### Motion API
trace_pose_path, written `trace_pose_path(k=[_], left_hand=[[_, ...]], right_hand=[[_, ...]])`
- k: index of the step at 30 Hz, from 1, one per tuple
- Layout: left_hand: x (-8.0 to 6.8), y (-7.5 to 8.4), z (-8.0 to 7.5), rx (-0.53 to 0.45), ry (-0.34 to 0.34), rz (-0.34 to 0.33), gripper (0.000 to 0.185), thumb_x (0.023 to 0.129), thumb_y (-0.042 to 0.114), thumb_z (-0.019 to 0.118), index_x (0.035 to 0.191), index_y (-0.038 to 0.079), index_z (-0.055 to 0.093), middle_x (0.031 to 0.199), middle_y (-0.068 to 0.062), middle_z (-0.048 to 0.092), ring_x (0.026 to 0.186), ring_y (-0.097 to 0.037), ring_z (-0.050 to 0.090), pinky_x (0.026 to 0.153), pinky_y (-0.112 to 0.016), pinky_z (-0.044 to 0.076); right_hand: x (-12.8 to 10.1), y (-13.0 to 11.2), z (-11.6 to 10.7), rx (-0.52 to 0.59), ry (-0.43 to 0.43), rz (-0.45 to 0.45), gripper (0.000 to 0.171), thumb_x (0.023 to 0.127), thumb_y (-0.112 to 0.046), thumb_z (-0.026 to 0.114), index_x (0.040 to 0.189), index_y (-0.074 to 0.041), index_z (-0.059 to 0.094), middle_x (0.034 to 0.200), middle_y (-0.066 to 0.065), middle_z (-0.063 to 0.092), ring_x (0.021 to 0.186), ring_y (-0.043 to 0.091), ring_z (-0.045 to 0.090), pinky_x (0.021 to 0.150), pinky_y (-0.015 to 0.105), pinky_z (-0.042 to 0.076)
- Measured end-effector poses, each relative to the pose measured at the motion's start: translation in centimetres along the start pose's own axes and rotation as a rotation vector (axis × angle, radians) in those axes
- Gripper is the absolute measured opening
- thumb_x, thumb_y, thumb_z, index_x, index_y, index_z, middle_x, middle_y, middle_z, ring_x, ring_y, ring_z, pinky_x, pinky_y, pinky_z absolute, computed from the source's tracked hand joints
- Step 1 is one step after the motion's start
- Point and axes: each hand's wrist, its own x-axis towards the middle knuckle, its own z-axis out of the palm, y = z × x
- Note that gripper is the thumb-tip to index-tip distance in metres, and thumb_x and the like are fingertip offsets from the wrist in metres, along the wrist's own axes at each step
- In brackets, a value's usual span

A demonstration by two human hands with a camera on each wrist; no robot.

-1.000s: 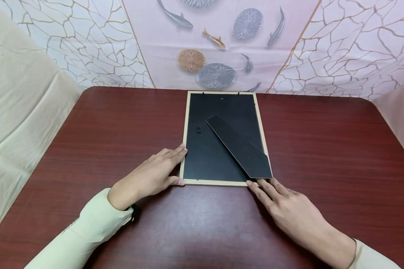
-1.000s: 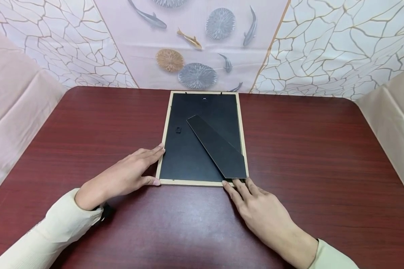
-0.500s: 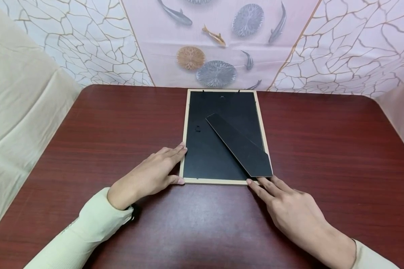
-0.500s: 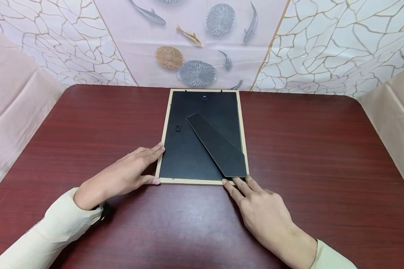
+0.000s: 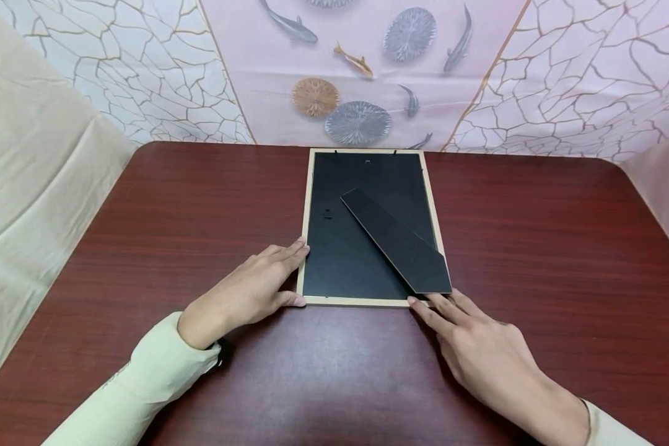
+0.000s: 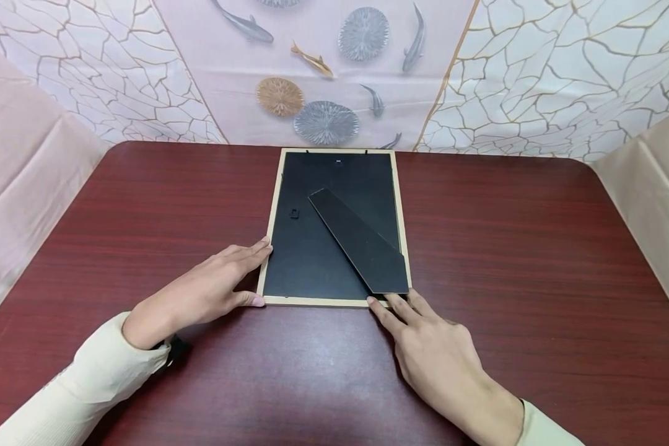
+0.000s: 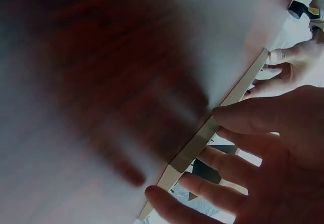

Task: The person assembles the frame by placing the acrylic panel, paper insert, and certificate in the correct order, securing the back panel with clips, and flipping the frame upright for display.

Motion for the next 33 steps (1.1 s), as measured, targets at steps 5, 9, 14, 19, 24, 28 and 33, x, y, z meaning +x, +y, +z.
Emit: trace_pose_path(k=[5, 9, 14, 19, 24, 28, 33], left_hand=[[0.0, 0.0, 0.2, -0.006, -0.018, -0.008, 0.081, 0.094, 0.029, 0.080, 0.158, -0.001, 0.041, 0.169, -0.016, 0.034, 0.147, -0.037, 0.046, 0.113, -0.064, 0.043], [-0.1, -0.1, 0.5, -0.002, -0.014, 0.001, 0.080, 0.094, 0.029, 0.080, 0.158, -0.001, 0.043, 0.169, -0.016, 0.035, 0.146, -0.037, 0.047, 0.112, -0.064, 0.044], [0.0, 0.0, 0.4, -0.001, 0.000, 0.019, 0.080, 0.094, 0.030, 0.080, 0.157, -0.001, 0.043, 0.169, -0.016, 0.034, 0.145, -0.037, 0.049, 0.111, -0.064, 0.045], [-0.2, -0.1, 0.1, 0.004, 0.010, 0.021, 0.081, 0.093, 0.030, 0.081, 0.157, -0.002, 0.043, 0.169, -0.016, 0.034, 0.144, -0.037, 0.049, 0.111, -0.063, 0.046], [-0.2, -0.1, 0.2, 0.007, 0.008, 0.026, 0.081, 0.094, 0.031, 0.080, 0.158, -0.001, 0.042, 0.169, -0.016, 0.034, 0.144, -0.036, 0.049, 0.111, -0.063, 0.045], [-0.2, -0.2, 0.2, 0.006, 0.005, 0.018, 0.081, 0.094, 0.032, 0.080, 0.158, -0.001, 0.042, 0.170, -0.014, 0.033, 0.145, -0.036, 0.048, 0.111, -0.064, 0.045], [-0.2, -0.2, 0.2, -0.001, 0.006, 0.015, 0.082, 0.094, 0.032, 0.080, 0.158, -0.001, 0.042, 0.170, -0.015, 0.032, 0.146, -0.036, 0.048, 0.112, -0.064, 0.044]], right_hand=[[-0.1, 0.6, -0.1, 0.077, -0.054, -0.012, 0.062, 0.086, -0.008, 0.073, 0.143, -0.031, 0.066, 0.140, -0.006, 0.067, 0.133, 0.032, 0.062, 0.046, 0.037, 0.051], [-0.4, 1.8, -0.3, 0.193, -0.100, -0.041, 0.063, 0.088, -0.011, 0.078, 0.146, -0.030, 0.063, 0.142, -0.002, 0.067, 0.134, 0.035, 0.059, 0.077, 0.051, 0.062], [-0.2, 4.7, -0.6, 0.307, -0.044, -0.023, 0.053, 0.086, -0.005, 0.081, 0.137, -0.016, 0.071, 0.142, 0.013, 0.068, 0.132, 0.039, 0.062, 0.114, 0.027, 0.046], [1.2, 7.3, -0.6, 0.371, -0.107, 0.007, 0.057, 0.089, -0.003, 0.078, 0.144, -0.005, 0.063, 0.151, 0.018, 0.059, 0.136, 0.040, 0.059, 0.114, 0.010, 0.031], [2.0, 8.3, -0.3, 0.353, -0.187, 0.048, 0.065, 0.094, -0.009, 0.075, 0.154, -0.005, 0.051, 0.160, 0.018, 0.050, 0.143, 0.039, 0.053, 0.112, 0.020, 0.037], [2.2, 8.3, 0.1, 0.358, -0.208, 0.037, 0.068, 0.095, -0.010, 0.074, 0.157, -0.009, 0.048, 0.165, 0.013, 0.045, 0.147, 0.040, 0.048, 0.117, 0.016, 0.032], [2.4, 8.0, 0.4, 0.353, -0.231, 0.035, 0.067, 0.095, -0.009, 0.072, 0.158, -0.009, 0.047, 0.167, 0.010, 0.041, 0.150, 0.040, 0.044, 0.123, 0.031, 0.034]])
